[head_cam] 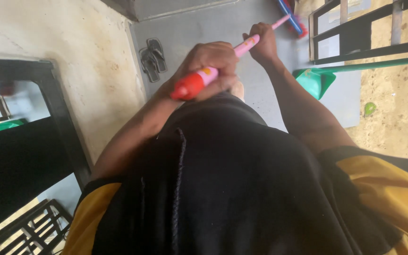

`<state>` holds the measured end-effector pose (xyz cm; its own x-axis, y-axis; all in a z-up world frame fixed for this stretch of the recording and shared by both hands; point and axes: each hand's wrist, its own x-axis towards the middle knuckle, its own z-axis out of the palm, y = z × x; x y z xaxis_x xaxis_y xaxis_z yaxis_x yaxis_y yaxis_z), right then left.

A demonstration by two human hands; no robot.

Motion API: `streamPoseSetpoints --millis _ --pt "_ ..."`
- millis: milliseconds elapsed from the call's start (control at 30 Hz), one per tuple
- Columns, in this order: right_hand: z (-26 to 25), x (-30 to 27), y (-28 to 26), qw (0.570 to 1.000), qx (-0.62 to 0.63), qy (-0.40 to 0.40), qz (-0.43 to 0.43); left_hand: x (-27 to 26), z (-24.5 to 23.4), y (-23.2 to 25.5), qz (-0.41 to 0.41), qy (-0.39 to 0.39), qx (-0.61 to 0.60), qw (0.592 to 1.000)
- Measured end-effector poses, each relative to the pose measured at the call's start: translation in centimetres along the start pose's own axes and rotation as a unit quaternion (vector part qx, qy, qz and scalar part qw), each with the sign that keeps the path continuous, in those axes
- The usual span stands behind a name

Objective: The recorder sweeps debris from a balcony or entryway floor into a dustpan and then organizes footwear.

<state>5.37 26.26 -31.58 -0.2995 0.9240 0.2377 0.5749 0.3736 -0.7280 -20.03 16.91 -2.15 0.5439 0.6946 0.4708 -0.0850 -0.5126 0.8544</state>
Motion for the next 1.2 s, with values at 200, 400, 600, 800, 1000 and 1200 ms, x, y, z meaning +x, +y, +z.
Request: streamPoseSetpoints --millis 200,400,600,800,1000,1200 --pt "3.0 -2.0 -3.8 0.998 0.003 -0.07 -0.01 -1.9 -2.4 3.4 -0.062 0.021 -0.028 0.997" --pt "0.2 -1.1 -13.2 0.982 0.071 -0.161 -0.073 -1.5 -4.6 13.2 -0.048 -0.006 0.006 0.999" --pt "3.3 1.0 -13.2 0.98 0.078 -0.143 -0.115 -2.3 -3.4 12.2 -0.026 -0.002 0.037 0.999" --pt "7.1 -0.6 -13.6 0.961 0.119 -0.218 -0.123 -5.6 -2.5 12.5 -0.036 0.019 0.085 0.996" --pt "6.5 0.3 -18.9 0.921 0.114 -0.317 -0.197 -8.7 -2.5 13.3 -0.028 0.079 0.131 0.988" --pt "8.8 3.9 -22.0 0.9 0.19 -0.336 -0.203 -11.4 -2.4 10.5 -0.012 0.133 0.206 0.969"
